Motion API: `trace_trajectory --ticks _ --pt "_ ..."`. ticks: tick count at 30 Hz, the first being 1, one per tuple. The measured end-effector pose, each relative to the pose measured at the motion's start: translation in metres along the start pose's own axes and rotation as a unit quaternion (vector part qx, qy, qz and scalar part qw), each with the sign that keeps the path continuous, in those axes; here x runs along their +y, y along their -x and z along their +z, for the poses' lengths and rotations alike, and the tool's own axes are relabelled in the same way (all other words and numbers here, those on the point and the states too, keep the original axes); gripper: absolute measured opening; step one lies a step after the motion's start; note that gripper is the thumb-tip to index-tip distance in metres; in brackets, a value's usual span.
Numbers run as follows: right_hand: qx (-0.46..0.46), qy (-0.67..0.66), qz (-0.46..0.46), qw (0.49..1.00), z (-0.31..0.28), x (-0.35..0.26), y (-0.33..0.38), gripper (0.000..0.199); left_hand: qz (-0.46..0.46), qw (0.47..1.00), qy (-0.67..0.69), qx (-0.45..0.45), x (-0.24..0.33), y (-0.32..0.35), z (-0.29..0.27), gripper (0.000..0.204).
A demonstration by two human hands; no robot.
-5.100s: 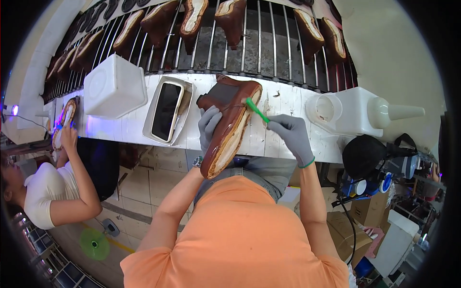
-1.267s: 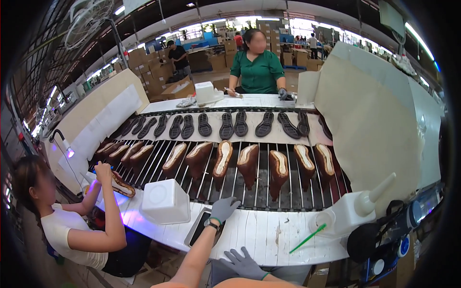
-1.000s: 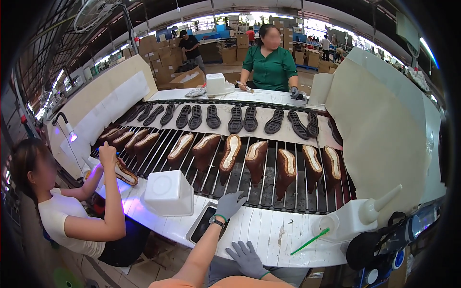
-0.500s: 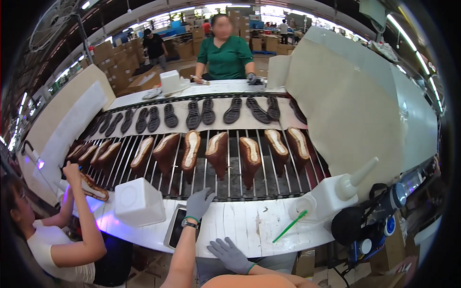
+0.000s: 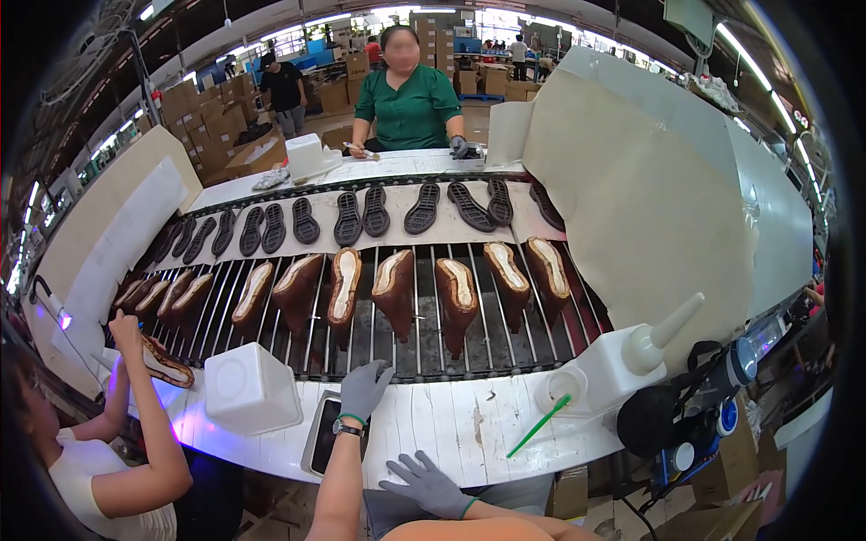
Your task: Applying glue with a brush to the edges of a shoe upper and placing it on a conveyor belt.
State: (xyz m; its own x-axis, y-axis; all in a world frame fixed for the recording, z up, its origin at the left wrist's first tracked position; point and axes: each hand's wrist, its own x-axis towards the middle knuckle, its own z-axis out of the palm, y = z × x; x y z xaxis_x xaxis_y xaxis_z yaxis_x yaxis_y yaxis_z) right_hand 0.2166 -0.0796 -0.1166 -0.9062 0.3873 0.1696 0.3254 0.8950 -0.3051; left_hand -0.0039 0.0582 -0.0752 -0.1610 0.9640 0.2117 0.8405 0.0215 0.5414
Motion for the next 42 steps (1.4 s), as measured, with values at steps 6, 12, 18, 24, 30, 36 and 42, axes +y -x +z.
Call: trace_trajectory --ticks 6,12,18,24,30,36,42 --pt "0.012 -0.007 -0.005 1.000 0.001 0.003 0.001 0.062 0.004 1.000 -0.002 0.002 -0.002 -0.001 0.001 0.035" --pt "0.005 0.012 -0.012 1.000 0.001 0.002 0.003 0.054 0.008 1.000 0.001 0.006 -0.002 0.001 0.005 0.035" --pt "0.006 0.022 -0.015 1.000 -0.002 0.003 0.003 0.054 0.016 1.000 0.005 0.011 0.000 0.000 0.005 0.036" --pt "0.003 0.021 -0.019 1.000 -0.003 0.003 0.001 0.056 0.009 1.000 -0.004 0.006 -0.001 -0.003 0.004 0.038" --pt "0.020 0.031 -0.019 0.999 0.000 0.006 0.001 0.058 0.006 1.000 0.000 0.015 0.000 -0.006 0.004 0.039" --pt "0.041 -0.003 -0.020 0.999 0.006 0.004 0.005 0.055 -0.015 1.000 0.012 -0.012 0.002 0.001 0.006 0.037" --pt "0.070 0.004 -0.020 0.997 0.006 0.004 0.003 0.048 -0.012 1.000 0.010 -0.008 0.006 -0.001 0.001 0.040"
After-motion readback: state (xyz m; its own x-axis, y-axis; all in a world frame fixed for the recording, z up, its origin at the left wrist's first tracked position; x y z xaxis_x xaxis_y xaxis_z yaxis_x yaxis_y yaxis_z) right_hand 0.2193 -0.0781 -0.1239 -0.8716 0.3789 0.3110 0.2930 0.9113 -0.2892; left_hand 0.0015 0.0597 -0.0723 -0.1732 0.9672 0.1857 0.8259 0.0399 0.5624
